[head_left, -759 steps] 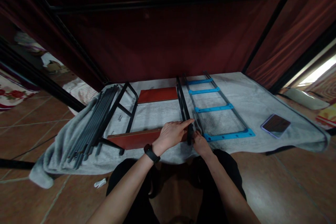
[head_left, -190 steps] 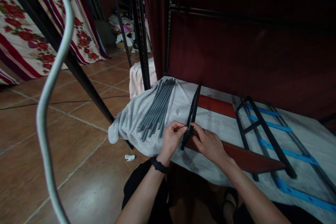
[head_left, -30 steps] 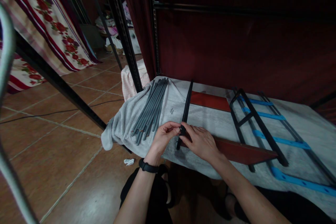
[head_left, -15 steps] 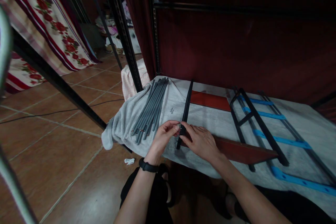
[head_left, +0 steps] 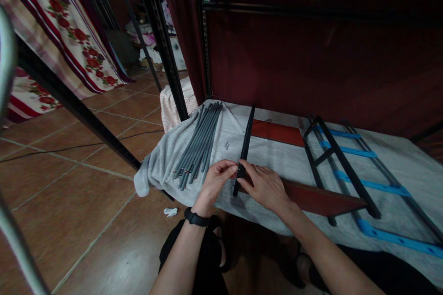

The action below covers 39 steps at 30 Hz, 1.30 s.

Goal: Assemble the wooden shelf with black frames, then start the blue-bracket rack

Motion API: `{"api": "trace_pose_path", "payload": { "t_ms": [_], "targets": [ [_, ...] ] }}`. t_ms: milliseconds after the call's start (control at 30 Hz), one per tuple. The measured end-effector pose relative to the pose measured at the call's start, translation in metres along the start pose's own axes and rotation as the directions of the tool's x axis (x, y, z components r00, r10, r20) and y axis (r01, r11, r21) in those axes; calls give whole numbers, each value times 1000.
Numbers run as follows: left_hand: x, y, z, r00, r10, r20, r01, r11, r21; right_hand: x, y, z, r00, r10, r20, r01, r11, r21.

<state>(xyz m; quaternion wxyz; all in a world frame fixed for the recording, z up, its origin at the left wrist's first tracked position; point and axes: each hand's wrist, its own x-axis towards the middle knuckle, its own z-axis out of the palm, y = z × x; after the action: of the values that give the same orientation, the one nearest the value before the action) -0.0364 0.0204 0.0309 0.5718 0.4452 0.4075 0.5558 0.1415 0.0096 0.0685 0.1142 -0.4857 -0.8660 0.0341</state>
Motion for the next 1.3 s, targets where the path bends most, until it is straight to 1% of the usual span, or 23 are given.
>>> {"api": "trace_pose_path", "payload": {
  "t_ms": [100, 200, 300, 433, 567, 633, 767, 933, 1067, 1300],
  "targets": [
    [2, -1, 0, 1000, 15, 14, -16, 999, 30, 0, 0, 0, 1000, 6, 0, -6, 1000, -8],
    [2, 1, 0, 999, 7, 44, -7, 1000, 1, 1, -1, 0, 1000, 10, 4, -10, 1000, -13],
    [1, 2, -1, 999, 4, 52, -3, 1000, -25, 0, -1, 1, 1000, 17, 4, -16, 1000, -24],
    [0, 1, 0, 999, -7, 38, 9, 999, -41, 0, 0, 1, 1000, 15, 1, -15, 1000, -18],
    [1, -2, 1, 1000, 15, 5, -15, 1000, -10, 0, 0, 1, 1000, 13, 4, -13, 1000, -6],
    [2, -2, 1, 1000, 18, 18, -18, 1000, -1, 1, -1, 1, 1000, 11, 2, -11, 1000, -10],
    [1, 1, 1, 998, -3, 57, 6, 999, -50, 1, -1, -1, 1000, 17, 6, -17, 1000, -17],
    [0, 1, 1, 999, -2, 46, 5, 998, -64, 1, -1, -3, 1000, -1, 24, 1, 1000, 7],
    [1, -2, 0, 999, -5, 47, 9, 996, -90, 1, 0, -3, 1000, -11, 14, 10, 1000, 19],
    [0, -2, 0, 997, -16, 81, 27, 991, -134, 3, -3, -7, 1000, 5, 27, -6, 999, 52]
  ]
}}
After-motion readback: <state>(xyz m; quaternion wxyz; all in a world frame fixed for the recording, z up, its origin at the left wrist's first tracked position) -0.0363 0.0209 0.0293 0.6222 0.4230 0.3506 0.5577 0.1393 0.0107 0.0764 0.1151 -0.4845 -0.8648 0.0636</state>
